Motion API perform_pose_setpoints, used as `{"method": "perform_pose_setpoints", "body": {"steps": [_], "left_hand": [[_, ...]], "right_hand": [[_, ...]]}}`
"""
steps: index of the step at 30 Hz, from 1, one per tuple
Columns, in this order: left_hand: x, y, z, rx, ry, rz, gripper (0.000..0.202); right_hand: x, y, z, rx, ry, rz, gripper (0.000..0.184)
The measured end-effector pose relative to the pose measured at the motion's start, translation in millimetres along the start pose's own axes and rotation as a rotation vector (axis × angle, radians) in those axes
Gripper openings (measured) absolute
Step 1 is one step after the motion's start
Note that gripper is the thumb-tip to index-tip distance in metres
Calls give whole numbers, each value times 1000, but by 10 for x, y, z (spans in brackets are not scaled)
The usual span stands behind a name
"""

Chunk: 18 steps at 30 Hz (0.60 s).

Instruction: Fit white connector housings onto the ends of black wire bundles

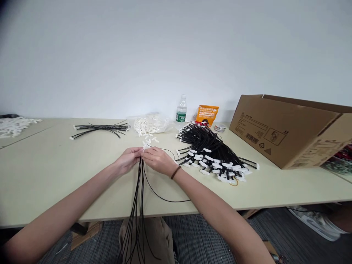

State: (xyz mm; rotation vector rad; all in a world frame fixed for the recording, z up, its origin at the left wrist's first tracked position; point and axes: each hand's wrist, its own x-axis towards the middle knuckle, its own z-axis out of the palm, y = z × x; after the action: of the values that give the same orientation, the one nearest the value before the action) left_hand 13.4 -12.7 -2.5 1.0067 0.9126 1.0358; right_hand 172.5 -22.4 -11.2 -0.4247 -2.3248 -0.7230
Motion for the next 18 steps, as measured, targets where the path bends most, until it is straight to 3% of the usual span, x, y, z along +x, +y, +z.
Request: {"method": "perform_pose_setpoints", "body": {"steps": [5, 10, 14, 18], "left_hand": [[13, -3, -18, 19, -11, 30, 19], [25, 24, -26, 0, 36, 48, 19], [40, 35, -23, -20, 97, 60, 16], [53, 25, -29, -27, 140, 72, 16]], "right_hand": [[8, -35, 3, 234, 90, 276, 17], [90, -65, -58, 765, 241, 712, 14], [183, 14, -193, 1294, 515, 1074, 21], [155, 251, -342, 1421, 833, 1234, 18]]}}
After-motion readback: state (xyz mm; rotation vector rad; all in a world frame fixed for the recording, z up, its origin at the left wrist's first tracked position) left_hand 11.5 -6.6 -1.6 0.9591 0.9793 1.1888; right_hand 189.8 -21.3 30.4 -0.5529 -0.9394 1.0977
